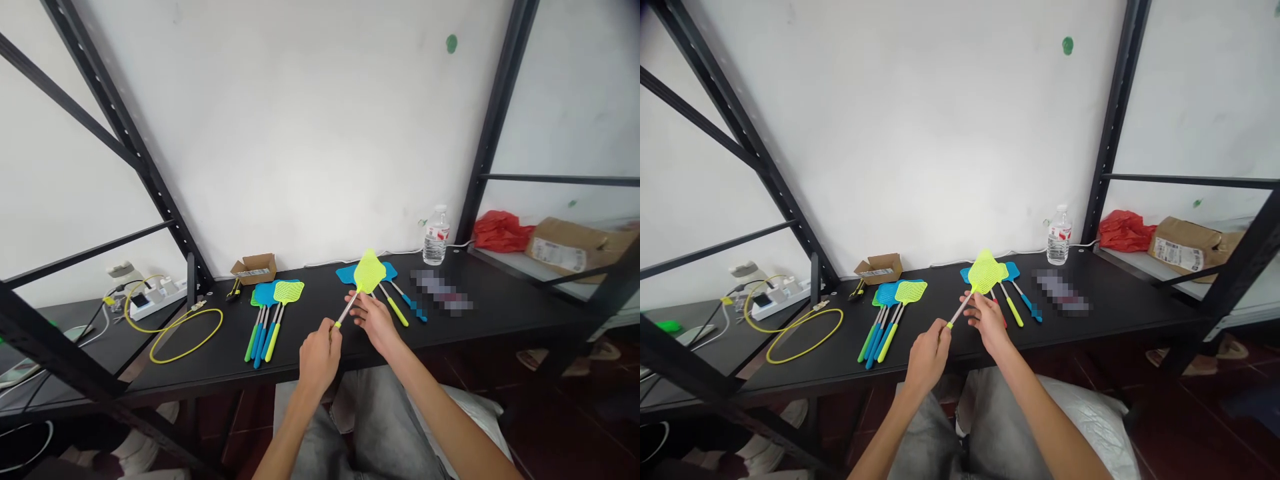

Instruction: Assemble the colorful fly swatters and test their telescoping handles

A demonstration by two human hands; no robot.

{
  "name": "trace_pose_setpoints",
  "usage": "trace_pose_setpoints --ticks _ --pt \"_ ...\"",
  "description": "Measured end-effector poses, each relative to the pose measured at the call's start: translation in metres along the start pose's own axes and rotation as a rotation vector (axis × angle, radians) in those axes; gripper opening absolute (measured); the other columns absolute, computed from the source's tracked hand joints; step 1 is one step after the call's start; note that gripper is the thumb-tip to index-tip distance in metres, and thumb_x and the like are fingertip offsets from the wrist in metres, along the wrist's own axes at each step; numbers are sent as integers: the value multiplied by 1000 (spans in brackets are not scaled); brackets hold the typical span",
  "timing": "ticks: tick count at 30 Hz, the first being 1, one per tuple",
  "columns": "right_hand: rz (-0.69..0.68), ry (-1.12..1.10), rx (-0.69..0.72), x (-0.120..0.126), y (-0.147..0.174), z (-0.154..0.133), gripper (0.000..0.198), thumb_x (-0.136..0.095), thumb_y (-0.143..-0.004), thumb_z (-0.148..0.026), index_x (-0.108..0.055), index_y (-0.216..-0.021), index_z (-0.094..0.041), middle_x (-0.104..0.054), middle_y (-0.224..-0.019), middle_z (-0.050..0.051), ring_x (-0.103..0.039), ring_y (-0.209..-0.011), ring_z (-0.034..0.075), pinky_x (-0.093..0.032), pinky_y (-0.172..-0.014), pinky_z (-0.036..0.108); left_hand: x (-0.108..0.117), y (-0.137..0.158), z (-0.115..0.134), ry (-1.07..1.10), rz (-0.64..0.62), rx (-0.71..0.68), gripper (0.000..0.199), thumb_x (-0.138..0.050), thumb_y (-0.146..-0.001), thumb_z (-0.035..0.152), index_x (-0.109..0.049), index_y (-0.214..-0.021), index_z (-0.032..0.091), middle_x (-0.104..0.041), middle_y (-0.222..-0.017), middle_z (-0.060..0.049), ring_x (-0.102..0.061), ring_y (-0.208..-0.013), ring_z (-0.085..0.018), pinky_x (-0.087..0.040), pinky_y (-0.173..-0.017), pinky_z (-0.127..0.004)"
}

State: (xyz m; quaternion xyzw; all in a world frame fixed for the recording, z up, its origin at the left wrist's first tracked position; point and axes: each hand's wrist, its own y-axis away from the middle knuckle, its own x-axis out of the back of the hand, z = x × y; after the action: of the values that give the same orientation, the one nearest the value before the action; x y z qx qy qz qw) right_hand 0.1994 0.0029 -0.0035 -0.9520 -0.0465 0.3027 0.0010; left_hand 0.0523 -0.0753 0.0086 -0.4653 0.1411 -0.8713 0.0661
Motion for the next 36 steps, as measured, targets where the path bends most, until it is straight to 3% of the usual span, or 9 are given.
trace_pose_setpoints --ticks 4,8,13,20,30,36 --pt "12 -53 25 -18 -16 7 30 -78 -71 -43 -75 -90 -20 -74 -94 7 -57 -61 10 -42 -48 19 0 -13 -9 119 -6 -13 24 -36 -96 33 -53 -82 23 -56 -65 1 -54 -60 -15 -27 -56 -23" --pt "-22 -29 22 -32 -16 11 33 -80 -68 -45 -75 -86 -19 -73 -86 6 -55 -58 10 -40 -50 22 -10 -25 -3 445 -31 -16 32 -39 -95 47 -53 -82 21 -52 -56 4 -49 -46 -12 -31 -48 -20" --pt "-34 43 31 -31 -12 11 38 -79 -67 -52 -74 -83 -18 -70 -80 4 -49 -52 9 -35 -45 24 -26 -32 6 701 -38 19 45 -35 -95 57 -46 -71 20 -46 -47 5 -41 -34 -9 -30 -36 -19" --pt "33 113 37 -25 -18 13 42 -79 -62 -56 -71 -76 -17 -65 -71 3 -49 -53 11 -33 -45 25 -37 -29 3 770 -25 20 46 -38 -94 57 -45 -68 19 -46 -45 5 -40 -34 -8 -30 -34 -18" --pt "40 102 11 -31 -25 13 43 -81 -58 -56 -68 -73 -18 -65 -69 3 -53 -58 14 -37 -50 26 -35 -31 -5 880 -87 49 49 -37 -93 61 -46 -68 19 -44 -40 5 -36 -31 -7 -29 -33 -18" --pt "44 111 30 -35 -33 -1 35 -80 -64 -50 -67 -73 -19 -65 -69 3 -56 -60 14 -41 -51 25 -34 -29 -6 877 -114 50 50 -36 -92 63 -46 -69 19 -44 -41 5 -37 -32 -8 -28 -36 -18"
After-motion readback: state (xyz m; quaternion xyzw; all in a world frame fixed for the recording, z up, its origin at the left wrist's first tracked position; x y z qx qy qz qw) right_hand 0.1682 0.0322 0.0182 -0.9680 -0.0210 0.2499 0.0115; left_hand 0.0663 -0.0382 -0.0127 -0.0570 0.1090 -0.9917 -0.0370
